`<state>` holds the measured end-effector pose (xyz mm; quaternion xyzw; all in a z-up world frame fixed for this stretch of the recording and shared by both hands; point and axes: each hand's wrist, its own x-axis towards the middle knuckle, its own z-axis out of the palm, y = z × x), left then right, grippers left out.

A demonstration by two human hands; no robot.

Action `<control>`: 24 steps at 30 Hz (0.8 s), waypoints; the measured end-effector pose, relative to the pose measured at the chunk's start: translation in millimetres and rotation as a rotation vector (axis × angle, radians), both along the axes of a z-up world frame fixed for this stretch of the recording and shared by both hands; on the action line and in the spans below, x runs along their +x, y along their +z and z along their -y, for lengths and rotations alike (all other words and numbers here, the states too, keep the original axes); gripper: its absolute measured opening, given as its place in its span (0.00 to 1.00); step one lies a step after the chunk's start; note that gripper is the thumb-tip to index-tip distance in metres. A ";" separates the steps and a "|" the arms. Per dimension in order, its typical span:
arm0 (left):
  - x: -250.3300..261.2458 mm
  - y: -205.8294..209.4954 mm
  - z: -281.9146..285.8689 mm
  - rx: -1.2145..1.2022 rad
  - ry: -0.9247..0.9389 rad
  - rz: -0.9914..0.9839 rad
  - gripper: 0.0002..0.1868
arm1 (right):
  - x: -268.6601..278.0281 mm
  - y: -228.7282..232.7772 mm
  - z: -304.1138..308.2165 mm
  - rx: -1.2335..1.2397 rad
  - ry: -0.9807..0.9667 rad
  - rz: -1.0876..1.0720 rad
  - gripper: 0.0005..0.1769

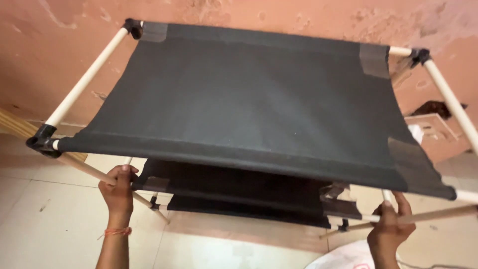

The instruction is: The person assembles a three-tier fabric drying rack by inserting white poles into black plastic connectors and securing the black fabric shelves. They repeatedly adjust the frame and press the fabric to ensure stability.

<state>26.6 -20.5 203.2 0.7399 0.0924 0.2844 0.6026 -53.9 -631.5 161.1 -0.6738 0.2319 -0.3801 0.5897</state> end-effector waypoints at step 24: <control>7.1 19.9 -14.9 -0.087 -0.007 -0.077 0.11 | 4.6 9.3 -31.1 -0.177 -0.065 0.056 0.19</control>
